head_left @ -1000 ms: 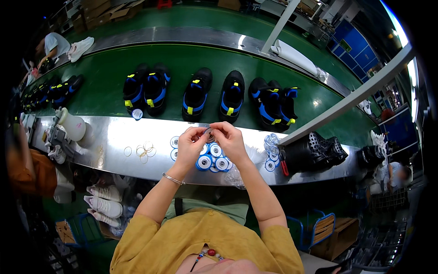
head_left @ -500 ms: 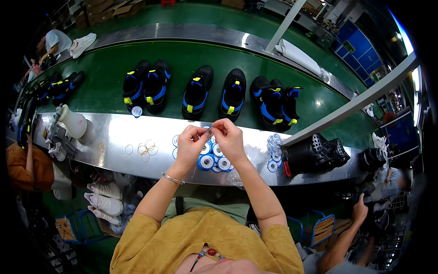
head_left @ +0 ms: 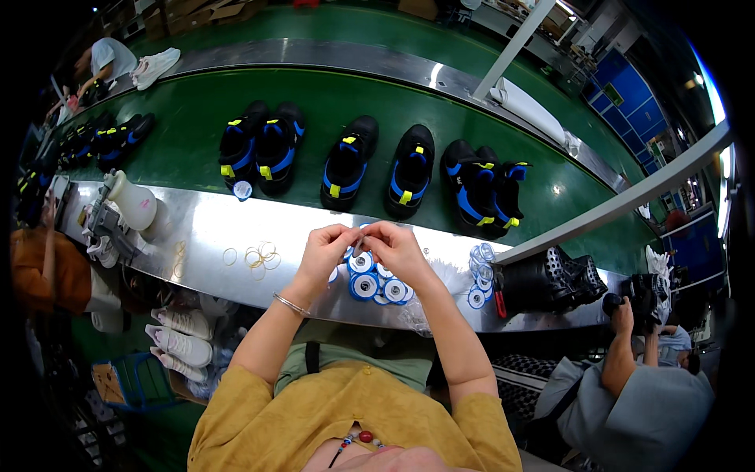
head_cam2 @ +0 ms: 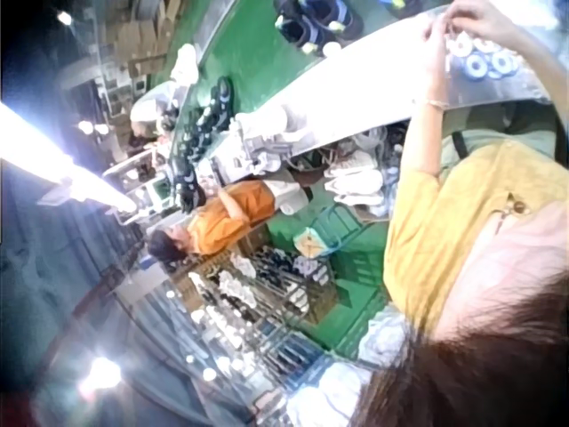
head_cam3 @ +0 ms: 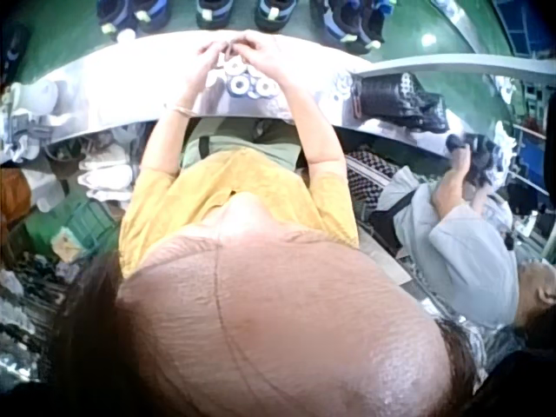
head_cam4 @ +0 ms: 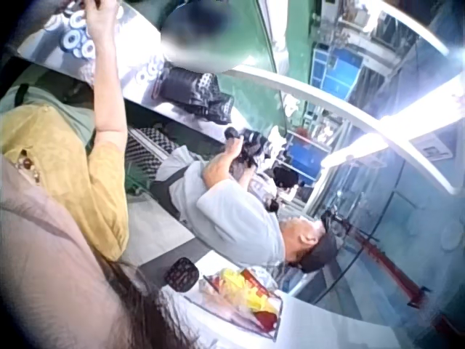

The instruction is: The person attaches small circular tags to the tongues of black and blue sneakers on a factory assembly line. They pick up each tag, place it on the shoe, and move the finished pair down the line. The process is repeated for multiple pairs of shoes.

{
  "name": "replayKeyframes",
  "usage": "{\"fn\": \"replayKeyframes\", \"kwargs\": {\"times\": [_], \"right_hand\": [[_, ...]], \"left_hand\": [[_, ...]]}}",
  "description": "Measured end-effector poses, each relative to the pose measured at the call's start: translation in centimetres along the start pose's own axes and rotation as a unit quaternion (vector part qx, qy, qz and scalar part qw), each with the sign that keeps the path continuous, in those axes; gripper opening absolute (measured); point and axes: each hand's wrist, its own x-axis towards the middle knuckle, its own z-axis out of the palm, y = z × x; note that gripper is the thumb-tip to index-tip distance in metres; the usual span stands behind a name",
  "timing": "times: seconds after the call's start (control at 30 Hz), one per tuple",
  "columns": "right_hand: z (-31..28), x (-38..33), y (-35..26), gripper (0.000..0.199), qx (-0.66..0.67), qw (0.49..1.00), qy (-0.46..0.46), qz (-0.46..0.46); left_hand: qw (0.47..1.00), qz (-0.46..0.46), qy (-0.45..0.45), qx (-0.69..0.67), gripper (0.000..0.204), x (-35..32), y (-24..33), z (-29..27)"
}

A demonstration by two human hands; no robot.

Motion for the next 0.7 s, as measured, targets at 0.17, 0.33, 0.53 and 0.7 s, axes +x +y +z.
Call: {"fn": "replayKeyframes", "kwargs": {"times": [0.17,0.33,0.53,0.7], "right_hand": [[0.5,0.7,0.3,0.012,-0.059,0.998,-0.035,-0.01],[1.2,1.7,1.1,0.014,-0.09,0.995,-0.032,-0.034],[0.6,4.3,2.4,0.013,-0.043,0.997,-0.069,0.018],[1.2,6.7,2.7,0.011,-0.18,0.975,0.091,-0.093]], "left_hand": [[0.999,-0.047,-0.017,0.011,0.012,0.7,-0.2,-1.8],[0.99,0.079,0.021,0.114,0.011,1.5,-2.1,-2.4],[0.968,0.134,0.071,0.2,0.009,2.5,-0.5,-3.4],[0.969,0.159,0.145,0.121,0.015,7.4,-1.3,-5.6]]}}
